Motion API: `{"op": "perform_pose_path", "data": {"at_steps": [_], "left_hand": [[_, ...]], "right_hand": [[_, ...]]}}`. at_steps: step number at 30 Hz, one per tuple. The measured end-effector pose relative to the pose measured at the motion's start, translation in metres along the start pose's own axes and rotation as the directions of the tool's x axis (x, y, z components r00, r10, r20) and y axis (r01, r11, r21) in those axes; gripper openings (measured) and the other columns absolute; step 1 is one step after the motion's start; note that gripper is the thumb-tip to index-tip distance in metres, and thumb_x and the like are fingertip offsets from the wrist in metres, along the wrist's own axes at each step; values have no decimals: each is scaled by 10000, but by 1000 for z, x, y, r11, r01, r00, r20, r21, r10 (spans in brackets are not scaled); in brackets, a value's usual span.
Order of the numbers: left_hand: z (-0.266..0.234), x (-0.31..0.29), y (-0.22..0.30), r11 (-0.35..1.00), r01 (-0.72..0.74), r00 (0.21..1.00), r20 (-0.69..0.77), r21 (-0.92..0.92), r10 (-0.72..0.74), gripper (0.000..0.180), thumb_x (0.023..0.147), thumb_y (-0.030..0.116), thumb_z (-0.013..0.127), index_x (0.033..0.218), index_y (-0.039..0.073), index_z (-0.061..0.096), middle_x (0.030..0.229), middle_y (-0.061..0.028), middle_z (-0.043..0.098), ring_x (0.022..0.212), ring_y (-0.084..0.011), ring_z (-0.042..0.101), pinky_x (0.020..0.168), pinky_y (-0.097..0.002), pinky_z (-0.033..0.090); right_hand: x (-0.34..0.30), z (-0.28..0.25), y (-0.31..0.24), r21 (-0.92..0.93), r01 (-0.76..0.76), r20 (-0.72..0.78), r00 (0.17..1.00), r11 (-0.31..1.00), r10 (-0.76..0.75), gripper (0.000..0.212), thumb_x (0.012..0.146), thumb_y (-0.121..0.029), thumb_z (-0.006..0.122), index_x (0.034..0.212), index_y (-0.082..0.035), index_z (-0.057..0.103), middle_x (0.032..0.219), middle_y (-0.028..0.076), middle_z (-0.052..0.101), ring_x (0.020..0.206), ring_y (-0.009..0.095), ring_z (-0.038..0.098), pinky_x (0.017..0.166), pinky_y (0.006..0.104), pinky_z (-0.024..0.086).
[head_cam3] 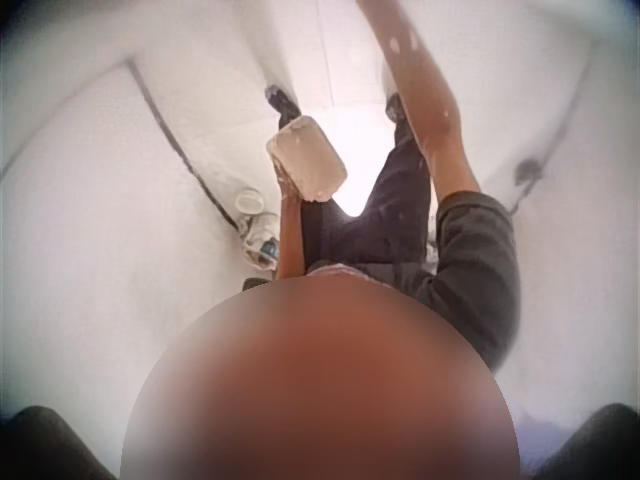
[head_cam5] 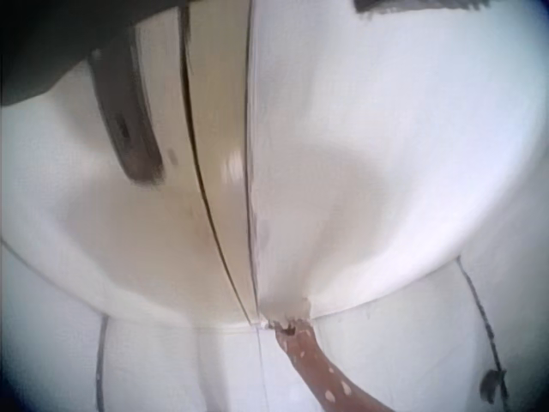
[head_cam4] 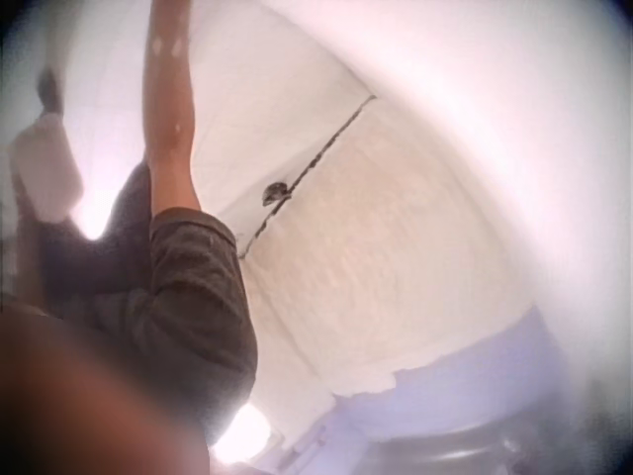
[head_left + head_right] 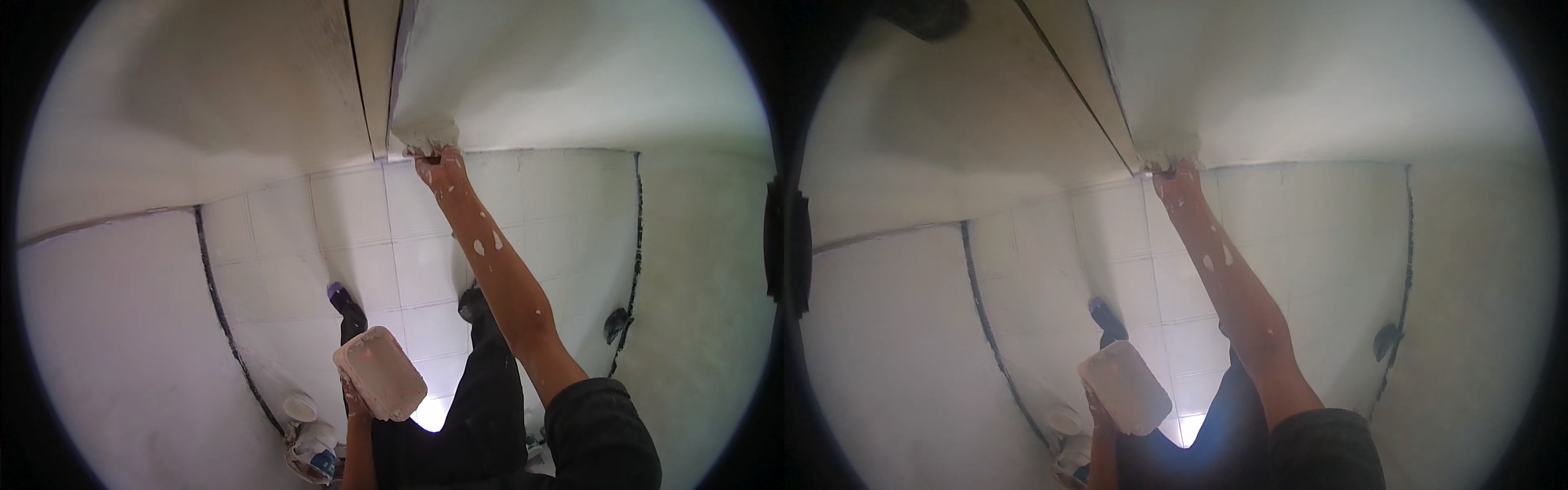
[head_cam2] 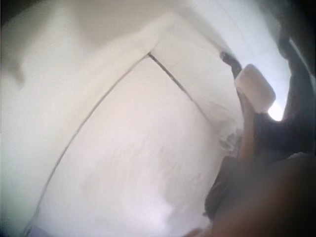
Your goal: The person applies plaster to the ceiling using a trowel and a container. They repeatedly scoop plaster from the container and spread it across the ceiling surface in a tiled room.
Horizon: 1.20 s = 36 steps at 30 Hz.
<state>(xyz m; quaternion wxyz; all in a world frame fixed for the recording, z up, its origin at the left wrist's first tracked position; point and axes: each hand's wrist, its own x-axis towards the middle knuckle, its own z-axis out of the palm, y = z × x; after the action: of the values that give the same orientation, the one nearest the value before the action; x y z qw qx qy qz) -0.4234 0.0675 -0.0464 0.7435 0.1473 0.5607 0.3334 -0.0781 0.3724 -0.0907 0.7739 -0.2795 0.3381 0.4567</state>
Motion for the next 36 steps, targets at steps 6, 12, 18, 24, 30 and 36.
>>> {"op": "perform_pose_path", "data": {"at_steps": [6, 12, 18, 24, 30, 36], "left_hand": [[64, -40, 74, 943, -29, 992, 103, -330, 66, 512, 847, 446, 343, 1233, 118, 268, 1167, -82, 397, 1038, -238, 438, 855, -400, 413], [77, -46, 90, 956, -97, 986, 101, -278, 130, 488, 853, 425, 346, 1216, 104, 288, 1140, -82, 420, 1017, -228, 460, 842, -380, 427], [66, -10, 75, 959, 53, 996, 85, -277, -31, 609, 801, 512, 399, 1232, 96, 290, 1188, -94, 396, 1085, -256, 391, 909, -397, 354], [23, 67, -2, 978, 56, 994, -85, -203, -75, 594, 804, 509, 395, 1221, 96, 306, 1179, -94, 405, 1068, -254, 408, 886, -397, 373], [15, 135, -71, 995, 73, 995, -69, -65, -78, 580, 806, 507, 392, 1210, 96, 323, 1169, -93, 414, 1052, -251, 426, 864, -396, 393], [1, 78, -48, 834, -102, 979, -95, 542, 181, 567, 809, 504, 388, 1199, 96, 339, 1160, -92, 424, 1035, -249, 443, 841, -396, 412]], "right_hand": [[-95, 104, -25, -11, -35, 164, 986, 999, 36, 174, 851, -152, 392, 948, -29, 469, 923, 105, 514, 806, 245, 523, 686, 409, 477], [-282, 199, -66, -523, 388, 618, 786, 758, 24, 228, 818, -136, 419, 943, 52, 445, 918, 157, 495, 820, 270, 506, 636, 365, 476], [-269, 91, -52, -211, 398, 469, 842, 893, -265, 412, 805, -169, 518, 1148, -44, 329, 1073, 97, 421, 957, 213, 411, 784, 371, 419], [69, -177, -2, -287, 20, 89, 996, 958, 5, 270, 838, -185, 430, 1082, -68, 436, 1078, 75, 492, 931, 252, 472, 725, 408, 448], [303, -240, -16, -692, 722, 658, 628, -4, -415, 274, 837, -102, 378, 1105, -67, 420, 1110, 90, 462, 968, 245, 464, 766, 431, 419], [185, -151, 34, -90, 8, 36, 999, 996, -5, 282, 799, -31, 437, 1073, -94, 432, 1052, 94, 467, 925, 242, 471, 701, 401, 414]]}}
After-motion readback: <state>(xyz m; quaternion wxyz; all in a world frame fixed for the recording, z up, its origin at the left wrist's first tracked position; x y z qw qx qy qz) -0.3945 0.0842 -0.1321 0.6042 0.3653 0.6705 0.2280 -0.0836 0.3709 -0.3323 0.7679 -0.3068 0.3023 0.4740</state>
